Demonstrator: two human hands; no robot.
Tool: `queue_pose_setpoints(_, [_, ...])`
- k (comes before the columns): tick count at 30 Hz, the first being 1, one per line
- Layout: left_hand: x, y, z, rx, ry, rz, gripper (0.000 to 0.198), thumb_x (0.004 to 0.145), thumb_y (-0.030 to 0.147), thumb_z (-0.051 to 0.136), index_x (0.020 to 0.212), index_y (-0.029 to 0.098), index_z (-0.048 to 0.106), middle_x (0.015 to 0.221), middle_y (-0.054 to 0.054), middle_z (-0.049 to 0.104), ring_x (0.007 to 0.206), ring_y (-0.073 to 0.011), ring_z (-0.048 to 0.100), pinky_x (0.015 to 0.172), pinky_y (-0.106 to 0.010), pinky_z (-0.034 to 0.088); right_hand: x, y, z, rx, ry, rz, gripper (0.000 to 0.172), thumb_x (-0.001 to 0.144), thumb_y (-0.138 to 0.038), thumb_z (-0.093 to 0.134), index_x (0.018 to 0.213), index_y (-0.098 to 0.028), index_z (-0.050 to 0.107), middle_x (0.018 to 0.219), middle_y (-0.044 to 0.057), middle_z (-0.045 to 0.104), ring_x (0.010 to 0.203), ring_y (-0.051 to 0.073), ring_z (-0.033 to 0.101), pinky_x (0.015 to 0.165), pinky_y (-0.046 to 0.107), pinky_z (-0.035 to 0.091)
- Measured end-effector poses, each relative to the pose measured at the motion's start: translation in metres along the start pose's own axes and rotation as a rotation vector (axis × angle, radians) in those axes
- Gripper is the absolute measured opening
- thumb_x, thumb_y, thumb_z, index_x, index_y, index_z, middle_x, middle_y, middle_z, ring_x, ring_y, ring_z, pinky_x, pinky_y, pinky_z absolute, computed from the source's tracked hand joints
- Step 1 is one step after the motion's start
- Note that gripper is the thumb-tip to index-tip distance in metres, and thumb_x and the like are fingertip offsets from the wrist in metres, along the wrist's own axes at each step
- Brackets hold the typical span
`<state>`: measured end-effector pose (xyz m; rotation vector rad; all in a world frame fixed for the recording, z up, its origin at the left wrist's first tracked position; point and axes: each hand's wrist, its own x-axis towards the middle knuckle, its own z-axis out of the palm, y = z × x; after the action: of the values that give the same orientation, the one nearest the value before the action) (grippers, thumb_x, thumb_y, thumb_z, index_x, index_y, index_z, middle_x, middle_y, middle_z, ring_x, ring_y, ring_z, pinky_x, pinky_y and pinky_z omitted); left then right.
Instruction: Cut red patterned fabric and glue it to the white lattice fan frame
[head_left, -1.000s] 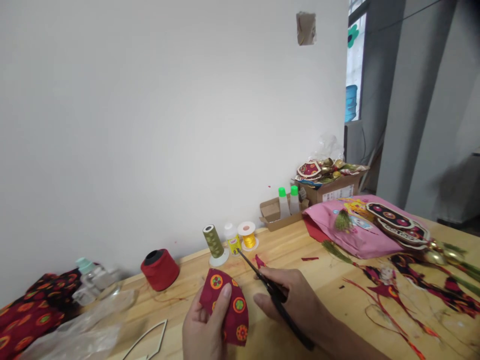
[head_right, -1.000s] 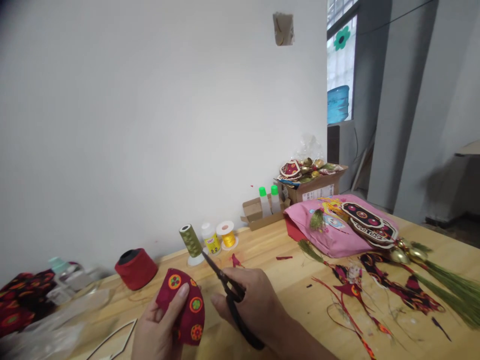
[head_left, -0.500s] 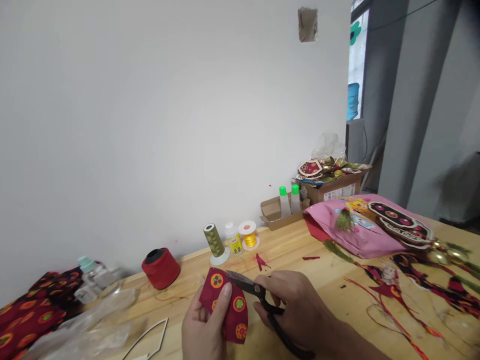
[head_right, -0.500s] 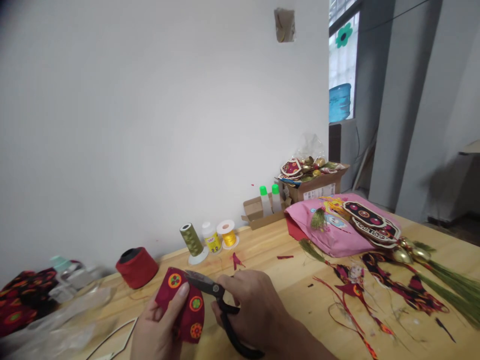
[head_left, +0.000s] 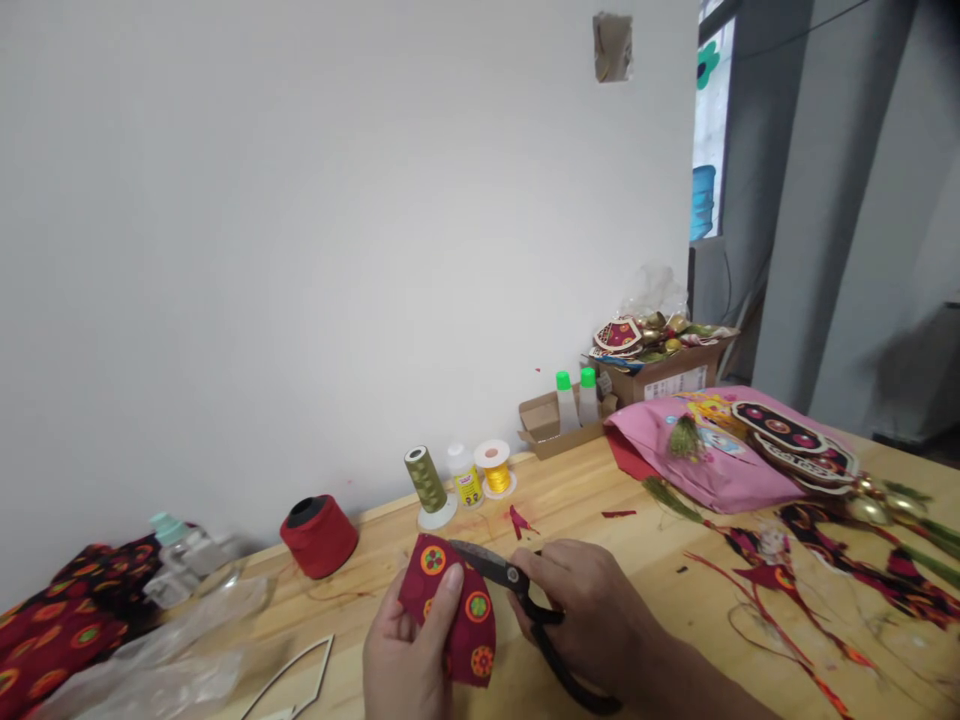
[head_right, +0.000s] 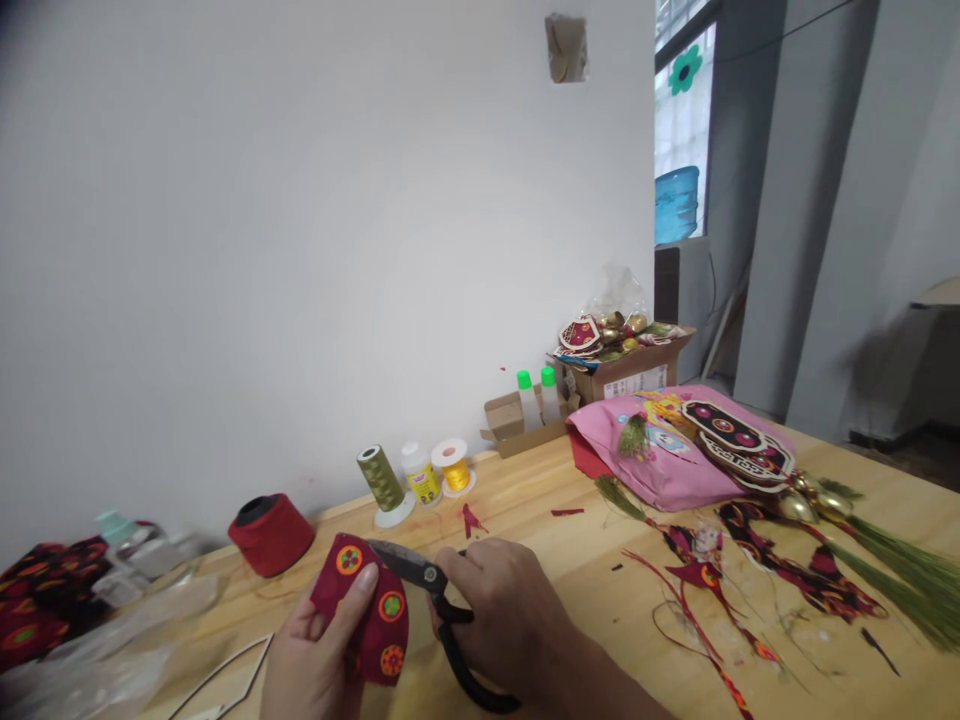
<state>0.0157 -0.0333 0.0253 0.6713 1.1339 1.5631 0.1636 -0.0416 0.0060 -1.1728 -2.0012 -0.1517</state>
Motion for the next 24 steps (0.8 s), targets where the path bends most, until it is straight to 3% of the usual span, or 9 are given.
queue_pose_setpoints(4, [-0.002,0.000,0.002,-0.017,0.002,0.002,0.042,0.047,0.020,0.078,0.085,0.015,0.061,0.069,-0.002,0.069,0.059,-0.0131,0.063,0.052,-0.018,0.051,-0.001,0.001,0.000,0.005,0.023,0.020,0.010,0.069,-0.015,0.048,0.075,-0.016,0.056,0.059,0.003,0.056,0.055,0.015,0.049,0.050,0.024,0.029])
queue_pose_setpoints(7, [-0.002,0.002,0.001,-0.100,-0.043,-0.083,0.039,0.047,0.019,0.078,0.081,0.014,0.061,0.063,-0.002,0.068,0.051,-0.0111,0.060,0.047,-0.017,0.050,0.002,0.004,0.001,0.216,0.029,0.224,0.013,0.074,-0.020,0.048,0.063,-0.017,0.053,0.051,-0.003,0.045,0.046,0.010,0.040,0.046,0.021,0.028])
queue_pose_setpoints(11, [0.000,0.015,-0.007,-0.409,-0.351,-0.340,0.042,0.054,0.007,0.072,0.093,0.017,0.059,0.055,0.006,0.057,0.041,-0.0016,0.052,0.032,-0.004,0.037,0.007,0.011,0.002,0.473,0.022,0.413,0.022,0.080,-0.028,0.044,0.062,-0.016,0.050,0.052,-0.004,0.038,0.047,0.008,0.036,0.044,0.019,0.028])
queue_pose_setpoints(13, [0.004,0.022,-0.012,-0.487,-0.545,-0.504,0.043,0.058,-0.001,0.065,0.098,0.013,0.057,0.049,0.010,0.048,0.033,0.0033,0.042,0.024,0.001,0.022,0.007,0.011,0.004,0.494,0.008,0.406,0.022,0.079,-0.029,0.045,0.061,-0.016,0.049,0.052,-0.005,0.037,0.047,0.008,0.035,0.044,0.019,0.027])
queue_pose_setpoints(15, [0.008,0.025,-0.017,-0.418,-0.638,-0.615,0.041,0.061,-0.001,0.061,0.101,0.011,0.056,0.042,0.012,0.038,0.023,0.0044,0.027,0.018,-0.001,0.008,0.006,0.009,0.006,0.474,-0.001,0.373,0.023,0.077,-0.029,0.048,0.058,-0.017,0.047,0.051,-0.005,0.036,0.046,0.008,0.035,0.045,0.019,0.027])
queue_pose_setpoints(17, [0.011,0.023,-0.020,-0.299,-0.622,-0.646,0.041,0.061,0.007,0.065,0.100,0.015,0.058,0.035,0.015,0.028,0.018,0.0037,0.011,0.016,-0.006,-0.003,0.005,0.006,0.007,0.450,0.008,0.344,0.023,0.076,-0.028,0.050,0.057,-0.017,0.046,0.050,-0.006,0.036,0.045,0.008,0.034,0.045,0.019,0.027])
queue_pose_setpoints(20, [0.011,0.013,-0.018,-0.163,-0.493,-0.555,0.040,0.056,0.025,0.071,0.094,0.021,0.061,0.029,0.018,0.013,0.020,0.0043,-0.014,0.019,-0.011,-0.016,0.003,0.004,0.007,0.444,0.034,0.335,0.019,0.076,-0.027,0.050,0.059,-0.017,0.049,0.050,-0.005,0.039,0.045,0.008,0.036,0.045,0.019,0.028])
queue_pose_setpoints(23, [0.006,0.006,-0.012,-0.005,-0.382,-0.561,0.019,0.060,0.037,0.066,0.055,0.020,0.061,0.025,0.017,0.002,0.023,0.0051,-0.023,0.024,-0.014,-0.022,0.003,0.005,0.005,0.508,0.049,0.364,0.014,0.074,-0.026,0.052,0.064,-0.016,0.054,0.053,-0.004,0.044,0.048,0.008,0.039,0.047,0.020,0.031])
queue_pose_setpoints(24, [0.004,0.005,-0.010,0.059,-0.366,-0.613,0.035,0.063,0.038,0.064,0.037,0.018,0.050,0.023,0.016,-0.002,0.022,0.0052,-0.022,0.025,-0.014,-0.023,0.004,0.005,0.004,0.568,0.047,0.395,0.012,0.073,-0.026,0.054,0.066,-0.016,0.055,0.054,-0.004,0.045,0.049,0.009,0.040,0.047,0.020,0.032])
